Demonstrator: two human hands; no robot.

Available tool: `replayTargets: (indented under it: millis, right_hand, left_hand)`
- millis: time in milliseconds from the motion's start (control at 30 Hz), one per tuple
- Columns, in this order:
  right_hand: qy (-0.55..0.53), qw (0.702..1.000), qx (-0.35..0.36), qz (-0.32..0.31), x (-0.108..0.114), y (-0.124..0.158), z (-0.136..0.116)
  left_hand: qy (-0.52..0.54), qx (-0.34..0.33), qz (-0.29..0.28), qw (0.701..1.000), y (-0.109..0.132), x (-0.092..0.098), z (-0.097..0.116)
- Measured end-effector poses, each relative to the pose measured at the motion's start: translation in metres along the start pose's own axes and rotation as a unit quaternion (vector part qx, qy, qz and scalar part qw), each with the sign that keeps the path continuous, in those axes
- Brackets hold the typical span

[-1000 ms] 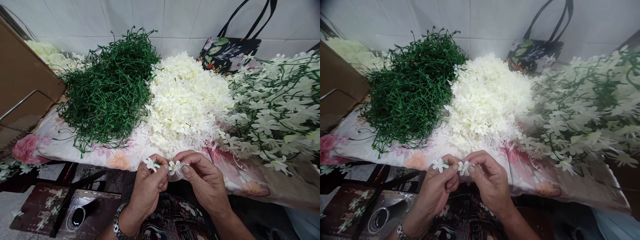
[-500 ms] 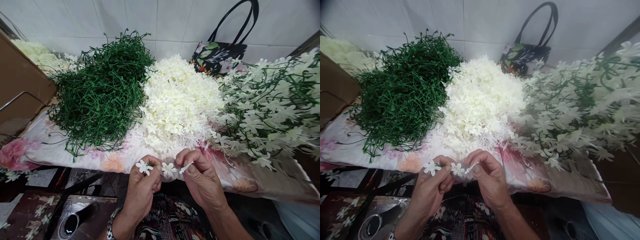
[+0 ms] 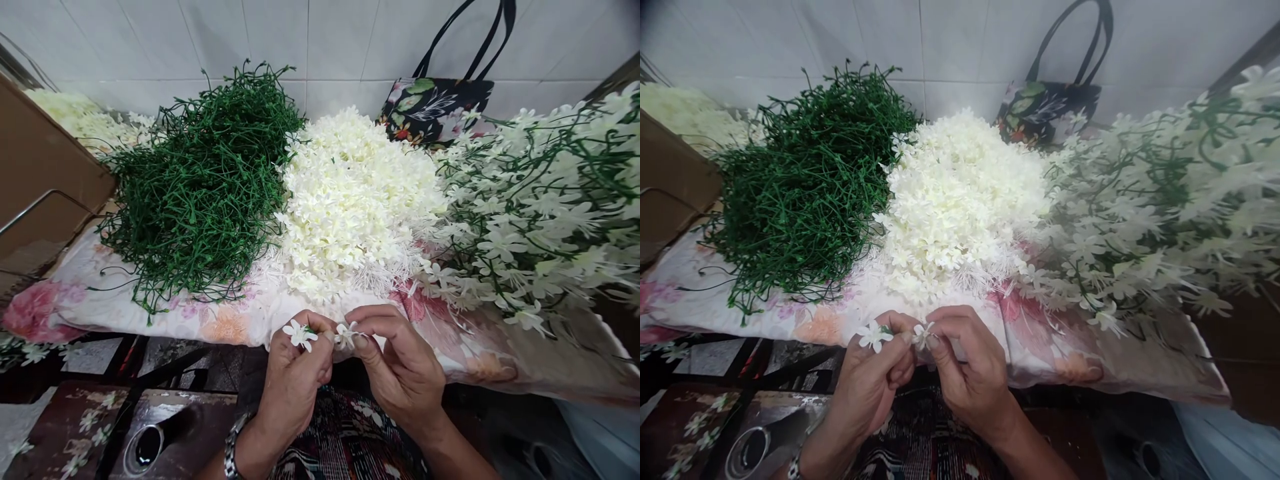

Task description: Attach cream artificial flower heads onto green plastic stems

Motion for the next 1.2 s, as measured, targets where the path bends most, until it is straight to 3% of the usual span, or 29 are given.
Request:
replayTargets:
  millis: [367, 567, 867, 967, 1200]
  right_hand:
    - [0.030, 0.999, 0.005, 0.009, -0.001, 0.002, 0.003]
    - [0.007, 1.000, 0.007, -0.004, -0.002, 0.003, 0.003]
    - [-0.043, 0.999, -0.007, -0.024, -0.005, 0.003, 0.002]
    - [-0.051, 0.998, -0.004, -0.026, -0.006, 0.003, 0.000]
    - [-0.075, 0.996, -0.021, -0.037, -0.011, 0.003, -0.001]
  left_hand:
    - [0.009, 0.038, -0.019, 0.999, 0.002, -0.006, -0.006]
    - [0.066, 0.043, -0.032, 0.996, 0.001, -0.004, -0.008]
    - [0.069, 0.039, 0.024, 0.997, -0.002, 0.003, -0.010]
    - [0.042, 0.010, 0.013, 0.999, -0.001, 0.003, -0.006]
    - [-0.067, -0.139, -0.052, 0.987, 0.007, 0.005, 0.012]
Point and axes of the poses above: each hand's wrist, its own y-axis away from the middle knuckle, its own x-axis out of the back of the hand, z = x × y, the point moved 8 cm from there along -y, towards the middle knuckle, and after that the axes turned 8 degrees about y, right-handed, at the moved point
